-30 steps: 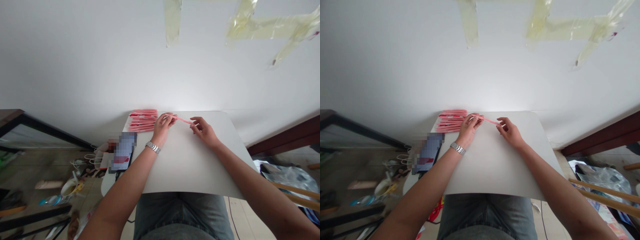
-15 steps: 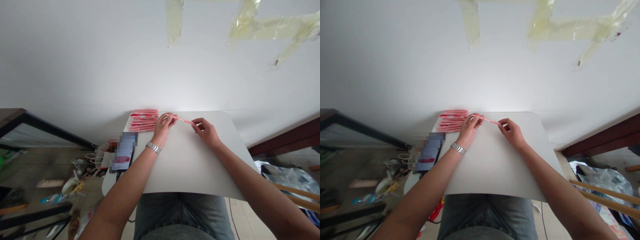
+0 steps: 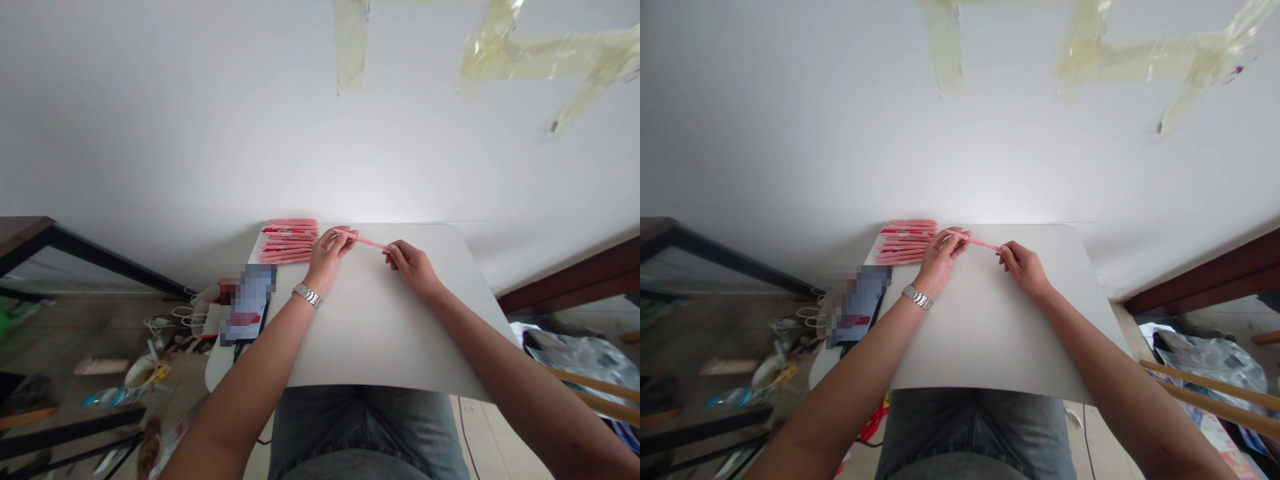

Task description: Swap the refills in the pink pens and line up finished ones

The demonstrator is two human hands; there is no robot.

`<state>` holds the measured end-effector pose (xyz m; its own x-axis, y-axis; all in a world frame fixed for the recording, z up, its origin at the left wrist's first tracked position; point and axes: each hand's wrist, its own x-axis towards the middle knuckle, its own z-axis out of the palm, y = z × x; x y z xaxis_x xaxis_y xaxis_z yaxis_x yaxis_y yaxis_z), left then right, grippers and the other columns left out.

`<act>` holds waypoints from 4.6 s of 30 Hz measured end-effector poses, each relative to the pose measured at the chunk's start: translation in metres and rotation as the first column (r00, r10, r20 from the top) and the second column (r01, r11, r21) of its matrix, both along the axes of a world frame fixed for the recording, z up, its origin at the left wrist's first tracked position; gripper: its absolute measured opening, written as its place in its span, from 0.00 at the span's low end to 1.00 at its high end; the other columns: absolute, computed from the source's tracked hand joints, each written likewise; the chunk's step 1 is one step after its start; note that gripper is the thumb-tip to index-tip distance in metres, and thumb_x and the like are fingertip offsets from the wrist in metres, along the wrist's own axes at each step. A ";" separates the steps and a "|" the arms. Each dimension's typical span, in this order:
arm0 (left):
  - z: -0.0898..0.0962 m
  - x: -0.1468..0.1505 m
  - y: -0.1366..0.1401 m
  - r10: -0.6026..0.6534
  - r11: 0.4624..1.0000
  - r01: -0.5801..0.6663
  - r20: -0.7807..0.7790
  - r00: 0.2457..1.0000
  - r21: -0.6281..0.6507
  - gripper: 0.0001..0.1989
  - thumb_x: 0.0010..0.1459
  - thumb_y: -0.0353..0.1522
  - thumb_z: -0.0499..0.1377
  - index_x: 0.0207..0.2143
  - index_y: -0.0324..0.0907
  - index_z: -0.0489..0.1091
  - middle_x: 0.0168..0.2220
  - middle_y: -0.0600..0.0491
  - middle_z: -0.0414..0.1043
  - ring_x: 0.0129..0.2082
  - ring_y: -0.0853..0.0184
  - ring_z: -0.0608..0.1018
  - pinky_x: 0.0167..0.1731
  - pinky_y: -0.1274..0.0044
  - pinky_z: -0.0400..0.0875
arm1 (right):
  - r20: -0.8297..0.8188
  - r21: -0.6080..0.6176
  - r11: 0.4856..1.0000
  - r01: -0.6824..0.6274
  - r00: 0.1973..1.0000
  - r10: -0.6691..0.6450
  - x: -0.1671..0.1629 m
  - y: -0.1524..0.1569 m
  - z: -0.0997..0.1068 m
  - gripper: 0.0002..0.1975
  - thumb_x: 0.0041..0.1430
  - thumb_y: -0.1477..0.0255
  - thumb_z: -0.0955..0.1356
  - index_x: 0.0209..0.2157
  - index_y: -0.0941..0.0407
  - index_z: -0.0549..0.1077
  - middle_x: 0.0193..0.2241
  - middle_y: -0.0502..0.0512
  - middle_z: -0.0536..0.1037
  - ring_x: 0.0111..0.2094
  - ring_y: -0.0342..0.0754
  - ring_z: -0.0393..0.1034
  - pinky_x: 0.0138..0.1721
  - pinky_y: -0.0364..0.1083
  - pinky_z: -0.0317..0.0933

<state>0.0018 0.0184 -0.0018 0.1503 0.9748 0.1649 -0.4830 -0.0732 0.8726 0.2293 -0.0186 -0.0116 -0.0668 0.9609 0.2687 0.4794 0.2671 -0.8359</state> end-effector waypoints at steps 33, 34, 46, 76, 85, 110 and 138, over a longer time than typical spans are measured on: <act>0.000 0.000 0.001 0.044 0.999 -0.044 0.004 0.999 0.004 0.15 0.59 0.40 0.69 0.43 0.41 0.76 0.47 0.44 0.82 0.48 0.63 0.83 0.57 0.67 0.74 | -0.029 0.060 0.996 0.068 0.997 -0.066 -0.004 -0.002 0.008 0.17 0.63 0.53 0.70 0.43 0.53 0.76 0.33 0.52 0.80 0.26 0.44 0.73 0.30 0.44 0.66; 0.000 0.000 0.001 0.042 0.999 -0.042 0.000 0.999 0.007 0.15 0.59 0.40 0.69 0.43 0.41 0.76 0.47 0.44 0.82 0.49 0.62 0.83 0.57 0.66 0.73 | -0.028 0.058 0.996 0.069 0.997 -0.067 -0.004 -0.002 0.008 0.18 0.63 0.53 0.70 0.42 0.53 0.76 0.32 0.52 0.80 0.26 0.45 0.73 0.30 0.44 0.66; 0.003 0.000 -0.002 0.009 1.000 -0.008 -0.021 1.000 0.028 0.15 0.59 0.41 0.68 0.44 0.41 0.76 0.47 0.44 0.82 0.50 0.61 0.82 0.57 0.65 0.73 | -0.015 0.004 0.999 0.035 0.999 -0.035 -0.001 -0.002 0.006 0.20 0.68 0.51 0.65 0.40 0.54 0.75 0.28 0.53 0.78 0.26 0.46 0.71 0.29 0.45 0.63; 0.002 0.001 -0.001 0.018 1.000 -0.018 -0.004 1.000 0.006 0.17 0.58 0.42 0.69 0.44 0.41 0.75 0.47 0.44 0.82 0.49 0.61 0.83 0.57 0.65 0.73 | -0.011 0.031 0.997 0.073 0.997 -0.073 -0.003 -0.004 0.009 0.21 0.64 0.50 0.68 0.44 0.53 0.76 0.31 0.53 0.80 0.27 0.46 0.74 0.32 0.46 0.67; 0.003 0.002 -0.002 -0.007 1.000 0.007 -0.002 1.000 0.002 0.17 0.57 0.42 0.70 0.44 0.41 0.76 0.48 0.43 0.81 0.49 0.59 0.83 0.58 0.63 0.72 | -0.037 0.003 1.000 -0.002 0.999 0.002 -0.001 -0.003 0.003 0.23 0.69 0.48 0.62 0.38 0.53 0.74 0.29 0.54 0.79 0.27 0.47 0.72 0.32 0.47 0.66; 0.002 0.000 0.000 0.014 1.000 -0.014 -0.013 1.000 -0.013 0.17 0.57 0.42 0.70 0.43 0.42 0.76 0.47 0.43 0.82 0.49 0.60 0.82 0.57 0.65 0.73 | -0.006 0.051 0.998 0.023 1.000 -0.023 -0.004 -0.002 0.006 0.20 0.67 0.50 0.65 0.42 0.53 0.74 0.28 0.52 0.77 0.27 0.47 0.72 0.31 0.46 0.66; 0.002 0.000 -0.002 0.005 0.999 -0.003 -0.054 0.999 0.032 0.16 0.60 0.43 0.68 0.44 0.41 0.76 0.48 0.44 0.81 0.48 0.63 0.82 0.55 0.67 0.74 | -0.013 0.042 0.998 0.050 0.999 -0.050 -0.004 -0.004 0.008 0.20 0.65 0.50 0.68 0.45 0.53 0.73 0.32 0.52 0.79 0.27 0.46 0.73 0.31 0.46 0.66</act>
